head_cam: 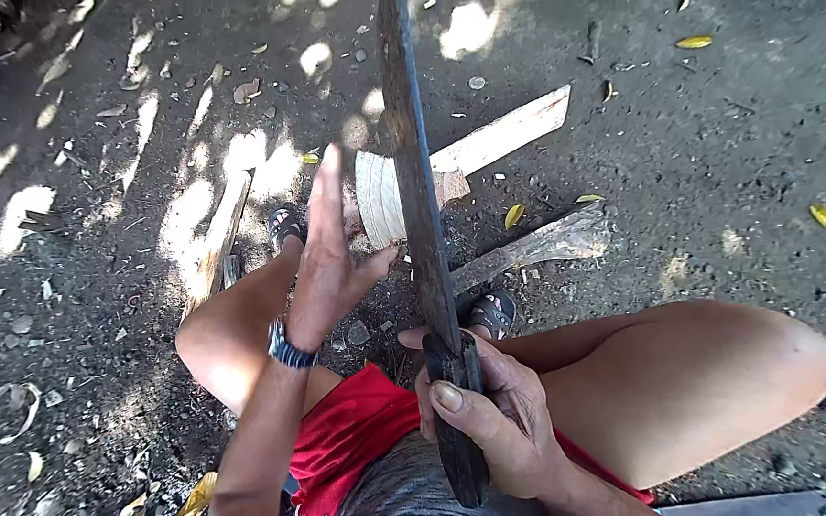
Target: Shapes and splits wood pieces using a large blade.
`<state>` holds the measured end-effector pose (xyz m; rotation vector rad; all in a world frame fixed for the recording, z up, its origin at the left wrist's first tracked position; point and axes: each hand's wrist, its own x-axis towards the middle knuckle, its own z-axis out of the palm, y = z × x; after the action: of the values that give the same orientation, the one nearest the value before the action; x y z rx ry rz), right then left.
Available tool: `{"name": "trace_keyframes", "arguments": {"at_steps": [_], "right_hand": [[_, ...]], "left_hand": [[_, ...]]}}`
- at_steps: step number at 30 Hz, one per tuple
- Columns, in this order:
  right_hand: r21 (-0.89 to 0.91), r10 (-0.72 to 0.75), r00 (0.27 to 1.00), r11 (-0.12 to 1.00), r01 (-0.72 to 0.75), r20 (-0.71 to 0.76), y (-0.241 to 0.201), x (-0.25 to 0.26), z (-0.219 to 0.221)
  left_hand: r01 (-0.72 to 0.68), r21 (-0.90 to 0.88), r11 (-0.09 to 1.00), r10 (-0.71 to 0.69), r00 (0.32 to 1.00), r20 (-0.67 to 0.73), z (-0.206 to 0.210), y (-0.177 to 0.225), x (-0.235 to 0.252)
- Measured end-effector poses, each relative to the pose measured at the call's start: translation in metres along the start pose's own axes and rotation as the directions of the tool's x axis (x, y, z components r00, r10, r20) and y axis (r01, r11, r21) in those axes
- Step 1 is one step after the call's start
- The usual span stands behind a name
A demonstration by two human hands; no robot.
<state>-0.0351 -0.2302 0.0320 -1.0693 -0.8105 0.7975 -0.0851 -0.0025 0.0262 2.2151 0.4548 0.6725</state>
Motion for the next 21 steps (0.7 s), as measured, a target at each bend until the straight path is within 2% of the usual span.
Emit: {"name": "trace_keyframes", "arguments": {"at_steps": [2, 4, 6, 10, 16, 19, 21], "right_hand": [[0.0, -0.005, 1.0, 1.0, 0.005, -0.004, 0.0, 0.002, 0.0], [0.014, -0.003, 1.0, 1.0, 0.003, 0.001, -0.001, 0.005, 0.001], [-0.008, -0.011, 1.0, 1.0, 0.011, 0.004, -0.002, 0.01, 0.001], [-0.087, -0.006, 1.0, 0.996, 0.004, -0.025, -0.004, 0.018, 0.007], [-0.31, -0.086, 0.992, 0.949, 0.054, -0.091, 0.0, 0.026, 0.012], [-0.24, -0.046, 0.995, 0.971, 0.023, -0.091, -0.001, 0.028, 0.008], [-0.11, 0.029, 0.997, 0.993, -0.036, -0.065, -0.003, 0.029, 0.002]], "left_hand": [[0.1, -0.239, 0.966, -0.128, 0.986, -0.108, 0.001, 0.016, -0.037], [0.112, -0.508, 0.854, -0.246, 0.947, -0.205, 0.011, 0.041, -0.081], [0.095, -0.625, 0.775, -0.256, 0.951, -0.172, 0.023, 0.066, -0.118], [0.076, -0.639, 0.766, -0.148, 0.987, -0.06, 0.034, 0.097, -0.152], [0.151, -0.503, 0.851, -0.143, 0.988, 0.054, 0.035, 0.103, -0.141], [0.129, -0.499, 0.857, -0.056, 0.986, 0.159, 0.023, 0.09, -0.134], [0.096, -0.543, 0.834, -0.017, 0.989, 0.149, 0.005, 0.072, -0.124]]}}
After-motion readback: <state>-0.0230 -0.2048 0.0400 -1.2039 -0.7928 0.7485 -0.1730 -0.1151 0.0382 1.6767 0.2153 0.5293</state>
